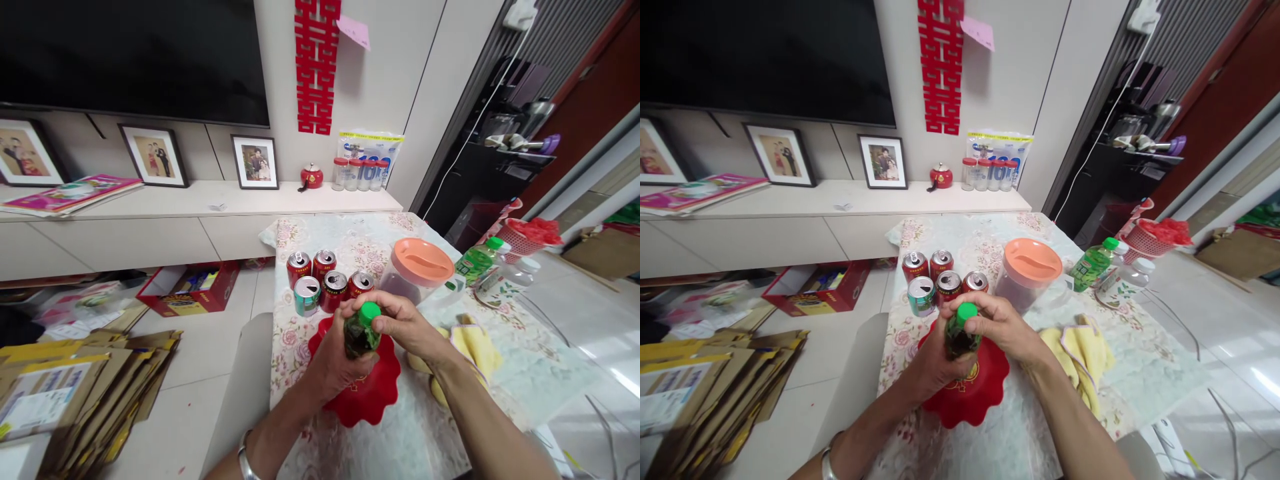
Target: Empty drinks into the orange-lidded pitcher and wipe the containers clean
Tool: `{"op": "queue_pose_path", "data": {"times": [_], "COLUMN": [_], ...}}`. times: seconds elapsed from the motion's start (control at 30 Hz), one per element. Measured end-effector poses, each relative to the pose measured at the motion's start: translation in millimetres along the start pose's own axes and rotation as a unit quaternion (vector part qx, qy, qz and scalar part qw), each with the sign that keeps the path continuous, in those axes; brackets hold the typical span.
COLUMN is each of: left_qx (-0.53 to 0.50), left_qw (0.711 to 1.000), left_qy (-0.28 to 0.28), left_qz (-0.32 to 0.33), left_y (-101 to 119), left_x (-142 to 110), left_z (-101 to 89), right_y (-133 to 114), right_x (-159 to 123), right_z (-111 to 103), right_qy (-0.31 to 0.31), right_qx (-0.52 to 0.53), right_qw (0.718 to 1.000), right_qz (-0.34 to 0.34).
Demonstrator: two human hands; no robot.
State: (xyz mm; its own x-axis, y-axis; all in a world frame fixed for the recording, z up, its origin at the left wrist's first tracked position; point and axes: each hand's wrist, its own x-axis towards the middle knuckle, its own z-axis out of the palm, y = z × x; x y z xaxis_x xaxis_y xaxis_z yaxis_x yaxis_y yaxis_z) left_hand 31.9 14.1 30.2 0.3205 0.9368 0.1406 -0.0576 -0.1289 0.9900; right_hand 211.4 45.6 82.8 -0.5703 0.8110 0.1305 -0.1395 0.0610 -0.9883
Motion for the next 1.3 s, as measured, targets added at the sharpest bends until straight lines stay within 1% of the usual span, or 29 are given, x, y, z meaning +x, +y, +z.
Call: {"op": "queue_pose_path", "data": {"times": [0.13, 0.3, 0.37, 0.4, 0.47, 0.5, 0.57, 0.67, 0.7, 0.77, 0.87, 0.97, 1.07, 1.13, 1.17, 1.2, 1.23, 1.27, 1.3], "left_qx": [0.003, 0.074, 0.089, 0.092, 0.093, 0.09, 0.076, 0.043, 0.032, 0.018, 0.006, 0.004, 0.032, 0.071, 0.084, 0.09, 0.09, 0.086, 0.081], "left_qw": [0.999, 0.991, 0.988, 0.988, 0.99, 0.992, 0.995, 0.998, 0.998, 0.997, 0.997, 0.999, 0.998, 0.992, 0.989, 0.988, 0.989, 0.99, 0.993], "left_qy": [0.034, 0.106, 0.12, 0.121, 0.102, 0.086, 0.04, -0.017, -0.035, -0.059, -0.058, -0.029, 0.035, 0.089, 0.109, 0.116, 0.114, 0.103, 0.086], "left_qz": [0.008, -0.035, -0.042, -0.04, -0.035, -0.033, -0.04, -0.045, -0.045, -0.046, -0.046, -0.032, -0.029, -0.046, -0.047, -0.046, -0.039, -0.032, -0.026], "left_y": [0.2, -8.4, -9.1, -8.1, -3.6, -0.7, 4.9, 9.9, 10.6, 11.0, 9.9, 7.0, 2.3, -0.9, -2.0, -2.6, -2.6, -2.0, -0.9], "left_x": [-0.3, -0.8, -0.4, -0.3, -0.2, 0.1, 1.8, 6.9, 8.6, 10.7, 9.3, 5.1, 3.0, 2.9, 2.9, 2.9, 2.7, 2.5, 2.3], "left_z": [9.8, 26.2, 29.1, 28.8, 24.7, 21.2, 12.7, 1.2, -1.6, -5.6, -7.2, -1.0, 13.6, 23.9, 27.6, 29.7, 30.1, 28.6, 25.6], "right_y": [1.7, 11.0, 16.1, 17.9, 19.1, 18.4, 15.1, 9.7, 8.7, 8.6, 11.6, 16.0, 20.8, 23.9, 25.1, 25.7, 25.7, 24.8, 23.1], "right_x": [-4.2, -7.8, -10.3, -11.8, -14.7, -15.8, -16.2, -11.7, -9.4, -5.0, -2.1, -3.1, -5.2, -7.5, -9.1, -11.1, -13.2, -15.3, -17.3], "right_z": [6.7, 22.0, 27.2, 28.1, 25.0, 20.9, 9.2, -7.7, -11.0, -12.9, -6.9, 5.1, 21.4, 32.8, 37.5, 40.8, 42.1, 41.2, 37.9], "right_qy": [0.068, 0.182, 0.223, 0.234, 0.222, 0.201, 0.138, 0.059, 0.044, 0.034, 0.056, 0.11, 0.196, 0.262, 0.29, 0.309, 0.315, 0.307, 0.284], "right_qx": [-0.021, -0.059, -0.067, -0.067, -0.058, -0.049, -0.027, 0.001, 0.007, 0.013, 0.012, 0.0, -0.017, -0.035, -0.046, -0.054, -0.058, -0.058, -0.054], "right_qw": [0.997, 0.982, 0.972, 0.97, 0.973, 0.978, 0.99, 0.998, 0.999, 0.999, 0.998, 0.994, 0.98, 0.964, 0.956, 0.949, 0.947, 0.95, 0.957], "right_qz": [-0.005, -0.012, -0.018, -0.021, -0.019, -0.016, -0.005, 0.006, 0.007, 0.001, -0.013, -0.02, -0.023, -0.024, -0.024, -0.024, -0.023, -0.021, -0.018]}}
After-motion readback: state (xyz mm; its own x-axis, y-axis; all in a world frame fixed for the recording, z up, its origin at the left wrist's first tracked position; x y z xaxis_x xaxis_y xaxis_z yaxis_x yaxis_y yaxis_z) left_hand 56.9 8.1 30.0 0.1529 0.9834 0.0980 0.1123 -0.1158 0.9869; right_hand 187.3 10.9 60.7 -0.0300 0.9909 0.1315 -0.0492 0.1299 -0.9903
